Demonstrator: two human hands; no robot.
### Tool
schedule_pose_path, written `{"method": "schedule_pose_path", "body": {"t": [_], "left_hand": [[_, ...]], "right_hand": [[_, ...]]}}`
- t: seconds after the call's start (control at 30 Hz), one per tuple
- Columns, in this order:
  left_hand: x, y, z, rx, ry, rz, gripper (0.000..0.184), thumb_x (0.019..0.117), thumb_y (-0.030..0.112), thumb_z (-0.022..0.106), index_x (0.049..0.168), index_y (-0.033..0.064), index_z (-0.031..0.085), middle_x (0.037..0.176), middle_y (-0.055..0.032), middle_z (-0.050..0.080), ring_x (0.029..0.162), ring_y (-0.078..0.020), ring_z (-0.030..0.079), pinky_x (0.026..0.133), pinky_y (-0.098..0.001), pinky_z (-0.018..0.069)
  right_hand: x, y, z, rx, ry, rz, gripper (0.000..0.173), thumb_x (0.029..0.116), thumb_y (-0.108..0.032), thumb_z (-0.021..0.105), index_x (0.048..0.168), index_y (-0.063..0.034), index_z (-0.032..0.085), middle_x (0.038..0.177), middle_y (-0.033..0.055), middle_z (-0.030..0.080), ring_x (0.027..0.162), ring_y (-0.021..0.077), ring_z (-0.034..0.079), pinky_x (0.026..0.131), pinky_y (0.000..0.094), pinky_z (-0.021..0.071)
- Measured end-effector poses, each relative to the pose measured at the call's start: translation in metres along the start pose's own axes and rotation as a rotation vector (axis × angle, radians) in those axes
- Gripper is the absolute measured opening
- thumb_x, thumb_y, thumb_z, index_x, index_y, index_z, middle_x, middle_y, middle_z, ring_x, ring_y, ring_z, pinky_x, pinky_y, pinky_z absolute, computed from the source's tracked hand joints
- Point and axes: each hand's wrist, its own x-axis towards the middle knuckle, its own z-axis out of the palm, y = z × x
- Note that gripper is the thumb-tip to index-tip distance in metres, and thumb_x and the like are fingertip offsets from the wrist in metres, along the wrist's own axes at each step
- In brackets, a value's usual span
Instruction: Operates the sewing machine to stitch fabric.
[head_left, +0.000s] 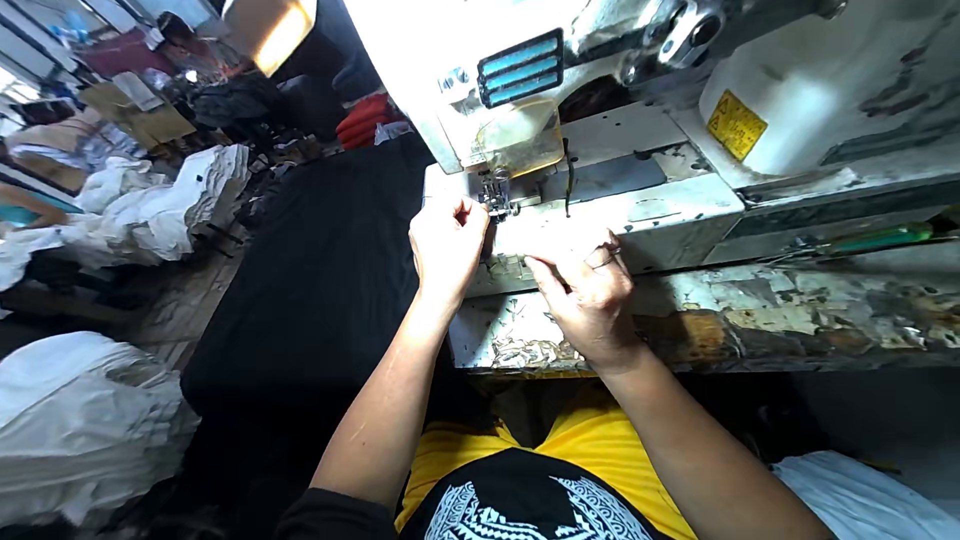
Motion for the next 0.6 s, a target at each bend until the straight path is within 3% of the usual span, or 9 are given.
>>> {"method": "schedule_pose_path", "body": {"t": [0.27,0.6], "left_hand": [[-0.0028,0.0003,0.0029,0.004,0.022,-0.011,0.017,0.0929,0.015,0.066,0.077,0.0086,0.068,0.070,0.0015,0.061,0.065,-0.0074,0.058,0.064,-0.0302,0.0463],[-0.0015,0.0026,0.0055,0.038,0.034,-0.037,0.020,0.0924,0.015,0.064,0.074,0.0090,0.065,0.066,0.0017,0.057,0.063,-0.0093,0.056,0.061,-0.0323,0.0441]], "right_hand": [[0.0023,-0.0045,-0.0024,-0.009,-0.017,0.033,0.010,0.0930,-0.011,0.073,0.099,-0.0056,0.079,0.098,0.0143,0.073,0.105,0.0273,0.066,0.100,0.0379,0.0476],[0.0040,-0.0059,-0.0045,-0.037,-0.041,0.017,0.010,0.0936,-0.010,0.071,0.099,-0.0056,0.079,0.099,0.0144,0.073,0.103,0.0272,0.067,0.100,0.0382,0.0479]]}}
